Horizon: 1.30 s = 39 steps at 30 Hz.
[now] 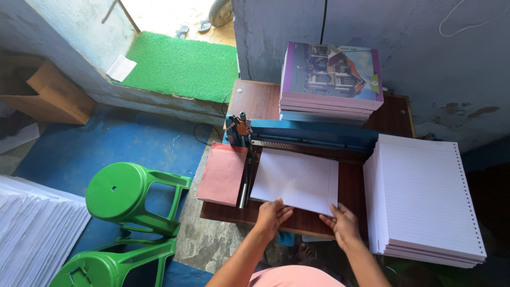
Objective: The person inserts a stack of lined paper into a book cover and uses a binding machine to staple the spine. They repeat this process for multiple notebooks, stacking the finished items on the table.
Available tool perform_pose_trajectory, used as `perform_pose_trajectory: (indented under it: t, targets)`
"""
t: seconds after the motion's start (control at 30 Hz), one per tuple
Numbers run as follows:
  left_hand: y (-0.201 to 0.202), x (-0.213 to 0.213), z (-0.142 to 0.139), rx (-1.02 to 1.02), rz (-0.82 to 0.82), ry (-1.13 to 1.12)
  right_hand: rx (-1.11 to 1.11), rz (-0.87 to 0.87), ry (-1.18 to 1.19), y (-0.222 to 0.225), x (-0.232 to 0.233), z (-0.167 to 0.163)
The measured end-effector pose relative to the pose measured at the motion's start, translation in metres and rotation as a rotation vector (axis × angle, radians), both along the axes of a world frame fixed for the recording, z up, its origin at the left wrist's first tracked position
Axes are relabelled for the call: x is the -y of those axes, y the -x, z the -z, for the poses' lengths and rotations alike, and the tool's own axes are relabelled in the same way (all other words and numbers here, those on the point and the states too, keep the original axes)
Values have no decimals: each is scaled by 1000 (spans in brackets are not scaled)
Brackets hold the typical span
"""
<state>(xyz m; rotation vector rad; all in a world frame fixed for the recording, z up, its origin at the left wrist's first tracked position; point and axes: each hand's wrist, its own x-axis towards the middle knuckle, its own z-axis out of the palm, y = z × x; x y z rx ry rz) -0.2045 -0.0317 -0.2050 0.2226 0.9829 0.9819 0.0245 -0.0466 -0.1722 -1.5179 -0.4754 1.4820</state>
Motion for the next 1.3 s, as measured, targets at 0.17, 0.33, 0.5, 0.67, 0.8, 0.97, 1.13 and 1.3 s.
perform_pose_trajectory:
  t: [0.17,0.33,0.5,0.67,0.8,0.97,1.13,1.3]
  targets:
    - [-6,-21,-11,13,7,39,26,-10,34,0,-27,-16]
    - [-12,-30,-15,41,-19,66,55,-45,55,-4,-46,-24]
    - [-12,-33,-10,59,-58,82,66,-68,49,-3,-51,-24]
    - [-3,-33,-4,65,-63,70,65,-70,61,4,-53,-17]
    - [-5,-37,-6,52,-63,96,136,-109,68,3,-54,-16]
    - [-6,-38,-11,31,-76,133,458,-168,48,8,-62,-18]
    - [-12,-41,-6,44,-117,175,638,-245,26,9,-69,-17]
    - [-27,-43,1,194,-346,297,685,-249,18,10,-69,-12]
